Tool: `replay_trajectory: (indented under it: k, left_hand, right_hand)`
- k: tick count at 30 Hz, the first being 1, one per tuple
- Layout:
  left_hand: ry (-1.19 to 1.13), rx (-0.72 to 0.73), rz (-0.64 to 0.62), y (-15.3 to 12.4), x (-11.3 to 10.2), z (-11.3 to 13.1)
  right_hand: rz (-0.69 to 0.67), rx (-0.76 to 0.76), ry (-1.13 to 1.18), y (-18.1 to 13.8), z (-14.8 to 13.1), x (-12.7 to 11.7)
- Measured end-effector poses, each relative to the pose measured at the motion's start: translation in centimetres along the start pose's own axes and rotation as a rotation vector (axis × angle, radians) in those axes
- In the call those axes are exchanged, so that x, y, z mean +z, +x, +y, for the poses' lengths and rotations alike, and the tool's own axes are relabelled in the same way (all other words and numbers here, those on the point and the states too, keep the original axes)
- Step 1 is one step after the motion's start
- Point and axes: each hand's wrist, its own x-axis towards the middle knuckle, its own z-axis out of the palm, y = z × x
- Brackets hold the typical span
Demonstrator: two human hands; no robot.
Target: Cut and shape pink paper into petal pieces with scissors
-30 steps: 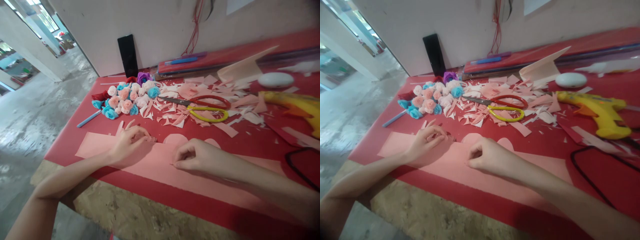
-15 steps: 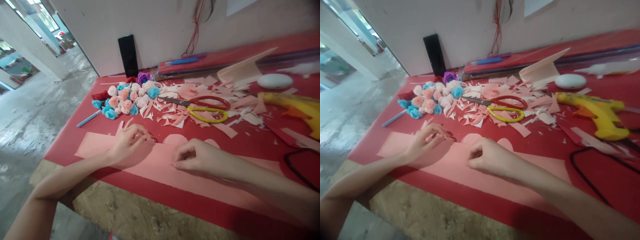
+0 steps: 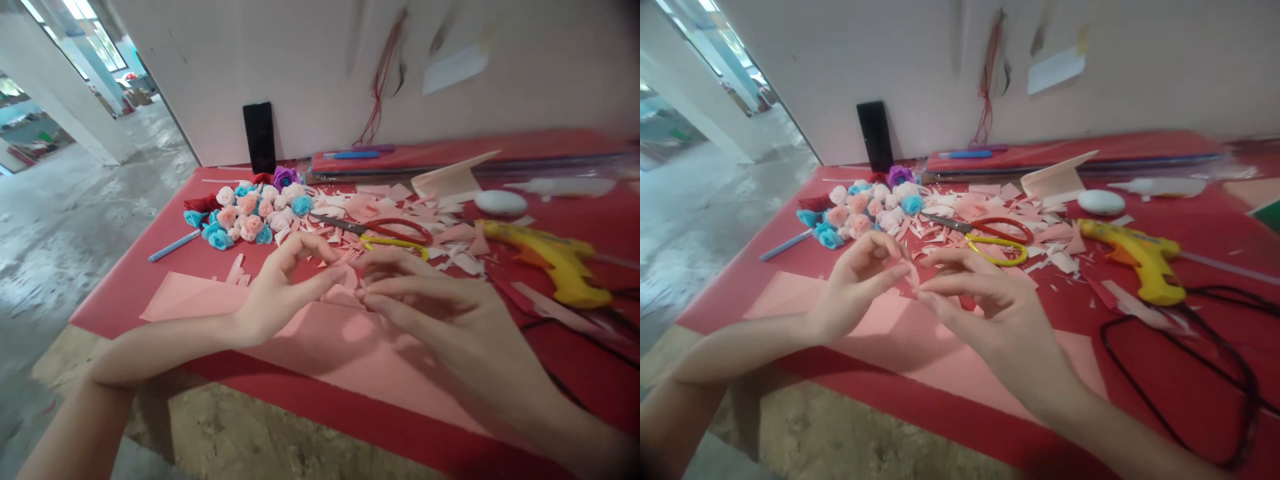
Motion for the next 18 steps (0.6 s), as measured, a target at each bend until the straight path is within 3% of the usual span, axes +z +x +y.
replay_trajectory:
  k: [4, 8, 12, 18]
  left_hand:
    - [-0.038, 0.117, 0.03, 0.86, 1.1, 0.1]
    - [-0.062, 0.137, 0.01, 0.78, 1.32, 0.06]
    - [-0.047, 0.102, -0.007, 0.47, 1.08, 0.02]
    - [0.055, 0.173, -0.036, 0.47, 0.76, -0.11]
  right_hand:
    - [0.098, -0.082, -0.081, 0.01, -0.15, 0.12]
    - [0.161, -0.077, -0.089, 0.06, -0.27, 0.21]
    - [0.162, -0.056, -0.075, 0.09, -0.49, 0.11]
    - [0.16, -0.028, -0.085, 0.18, -0.61, -0.16]
